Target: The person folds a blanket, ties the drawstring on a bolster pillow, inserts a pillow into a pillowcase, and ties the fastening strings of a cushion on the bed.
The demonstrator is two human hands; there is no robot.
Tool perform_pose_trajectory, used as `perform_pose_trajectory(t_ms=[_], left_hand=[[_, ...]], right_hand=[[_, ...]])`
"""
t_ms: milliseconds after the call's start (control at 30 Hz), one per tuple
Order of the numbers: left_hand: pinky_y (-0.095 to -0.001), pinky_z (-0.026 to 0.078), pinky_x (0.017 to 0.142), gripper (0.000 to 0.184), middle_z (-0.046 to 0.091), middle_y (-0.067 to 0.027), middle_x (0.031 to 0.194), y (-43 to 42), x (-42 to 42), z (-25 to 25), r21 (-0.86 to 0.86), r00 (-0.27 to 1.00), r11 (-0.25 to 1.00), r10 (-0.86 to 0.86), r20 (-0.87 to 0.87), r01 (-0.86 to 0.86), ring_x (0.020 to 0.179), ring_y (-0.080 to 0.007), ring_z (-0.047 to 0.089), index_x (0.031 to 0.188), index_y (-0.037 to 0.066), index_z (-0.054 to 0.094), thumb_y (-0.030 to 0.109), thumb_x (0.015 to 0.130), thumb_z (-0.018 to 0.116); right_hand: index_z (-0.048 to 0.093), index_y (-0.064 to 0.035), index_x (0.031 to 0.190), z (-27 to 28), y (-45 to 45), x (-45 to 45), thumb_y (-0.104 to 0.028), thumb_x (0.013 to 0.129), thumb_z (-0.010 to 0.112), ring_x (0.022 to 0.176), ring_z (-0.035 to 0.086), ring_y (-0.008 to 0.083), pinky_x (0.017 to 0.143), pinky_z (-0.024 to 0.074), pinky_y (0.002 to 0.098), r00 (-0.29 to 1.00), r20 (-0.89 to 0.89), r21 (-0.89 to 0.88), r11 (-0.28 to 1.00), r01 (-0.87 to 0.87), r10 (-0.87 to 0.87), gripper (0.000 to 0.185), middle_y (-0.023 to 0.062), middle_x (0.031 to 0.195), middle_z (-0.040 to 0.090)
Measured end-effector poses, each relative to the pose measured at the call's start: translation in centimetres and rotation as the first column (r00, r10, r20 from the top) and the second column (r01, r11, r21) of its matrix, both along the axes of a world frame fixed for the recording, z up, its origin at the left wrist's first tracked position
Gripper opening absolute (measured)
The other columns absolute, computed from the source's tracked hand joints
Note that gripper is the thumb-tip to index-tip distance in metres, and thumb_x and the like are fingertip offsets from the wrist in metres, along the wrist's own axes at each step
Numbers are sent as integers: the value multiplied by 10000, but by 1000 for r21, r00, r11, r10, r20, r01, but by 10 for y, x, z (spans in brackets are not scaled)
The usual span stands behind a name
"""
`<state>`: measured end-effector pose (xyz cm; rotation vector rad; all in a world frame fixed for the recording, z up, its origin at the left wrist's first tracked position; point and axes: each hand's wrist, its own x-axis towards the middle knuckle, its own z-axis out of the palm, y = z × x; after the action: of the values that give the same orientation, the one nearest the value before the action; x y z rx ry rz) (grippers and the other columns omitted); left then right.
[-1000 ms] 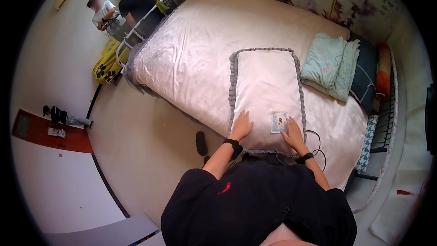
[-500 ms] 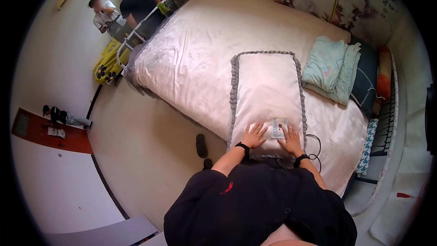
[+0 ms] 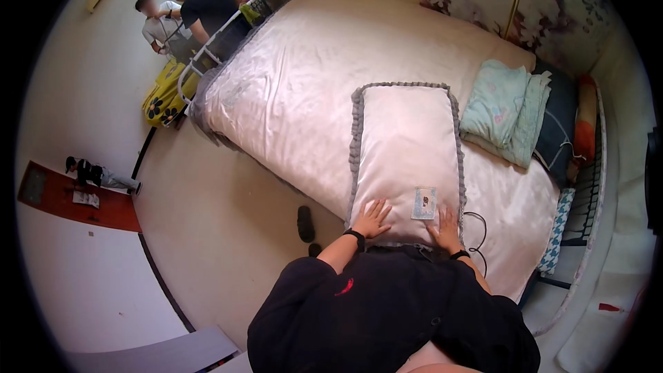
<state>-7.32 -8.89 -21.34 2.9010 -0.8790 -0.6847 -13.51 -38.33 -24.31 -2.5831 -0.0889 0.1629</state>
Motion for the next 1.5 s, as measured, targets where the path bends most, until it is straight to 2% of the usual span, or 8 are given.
perform_pose_trajectory(t_ms=[300, 567, 633, 700, 767, 833, 1133, 1500], left_hand=[[-357, 98, 1107, 1041, -5, -314, 1428, 84, -30, -103, -159, 766, 889, 265, -586, -430, 1355, -373, 12, 1359, -111, -26, 439, 766, 631], [-350, 198, 1086, 980, 166, -320, 1396, 83, -14, -87, -209, 712, 834, 274, -647, -510, 1325, -358, 197, 1351, -122, 87, 385, 731, 651], [-359, 235, 1068, 906, 213, -329, 1372, 89, 5, -109, -15, 517, 815, 353, -780, -579, 1306, -362, 242, 1330, -136, 153, 341, 727, 634], [-389, 225, 1068, 825, 183, -322, 1390, 69, 29, -75, 138, 560, 846, 454, -693, -515, 1300, -383, 242, 1351, -97, 161, 310, 758, 566], [-435, 182, 1079, 796, 139, -299, 1417, 47, 39, -54, -284, 803, 756, 517, -296, -590, 1322, -388, 186, 1382, -34, 148, 344, 788, 521], [-488, 133, 1079, 773, 91, -270, 1442, 10, 60, 7, -233, 887, 856, 444, -129, -462, 1346, -386, 105, 1403, 14, 131, 383, 820, 480], [-493, 79, 1079, 736, 148, -250, 1439, -81, 147, -26, -350, 912, 874, 395, 111, -336, 1360, -338, 97, 1367, -53, 213, 438, 866, 434], [-349, 109, 1108, 771, 164, -153, 1463, -77, 346, -73, -470, 920, 856, 340, 196, -216, 1363, -245, 137, 1384, -7, 203, 467, 839, 471]], right_hand=[[136, 115, 1351, -53, -36, -40, -541, 827, 474, 1312, 167, 426, 1085, 163, 413, 976, -218, -64, 998, 12, -26, 906, 298, 1405, 177], [87, 99, 1366, -70, -44, -51, -504, 828, 493, 1332, 125, 409, 1088, 139, 432, 959, -277, -148, 989, 13, -54, 904, 293, 1411, 169], [86, 103, 1363, -56, -43, -34, -423, 797, 554, 1331, 122, 411, 1094, 122, 425, 951, -306, -109, 994, 16, -49, 903, 303, 1411, 152], [92, 109, 1359, -22, -40, -5, -331, 735, 602, 1331, 111, 416, 1100, 108, 419, 836, -537, -108, 992, 67, -115, 918, 312, 1412, 131], [101, 121, 1350, -25, -40, 12, -282, 670, 623, 1333, 94, 418, 1104, 104, 403, 901, -410, -59, 990, 130, -143, 948, 305, 1419, 118], [115, 108, 1356, 17, -19, 57, -320, 663, 675, 1335, 105, 408, 1097, 118, 408, 974, -204, 148, 980, 129, -98, 988, 302, 1421, 120], [140, 39, 1387, 17, 44, 205, -634, 682, 588, 1355, 94, 355, 1076, 82, 503, 998, -36, -149, 987, -60, 56, 1072, 237, 1443, 146], [191, 0, 1382, -22, 21, 425, -598, 584, 686, 1349, 99, 355, 1088, 87, 460, 980, 129, -181, 975, -129, 154, 1113, 227, 1446, 132]])
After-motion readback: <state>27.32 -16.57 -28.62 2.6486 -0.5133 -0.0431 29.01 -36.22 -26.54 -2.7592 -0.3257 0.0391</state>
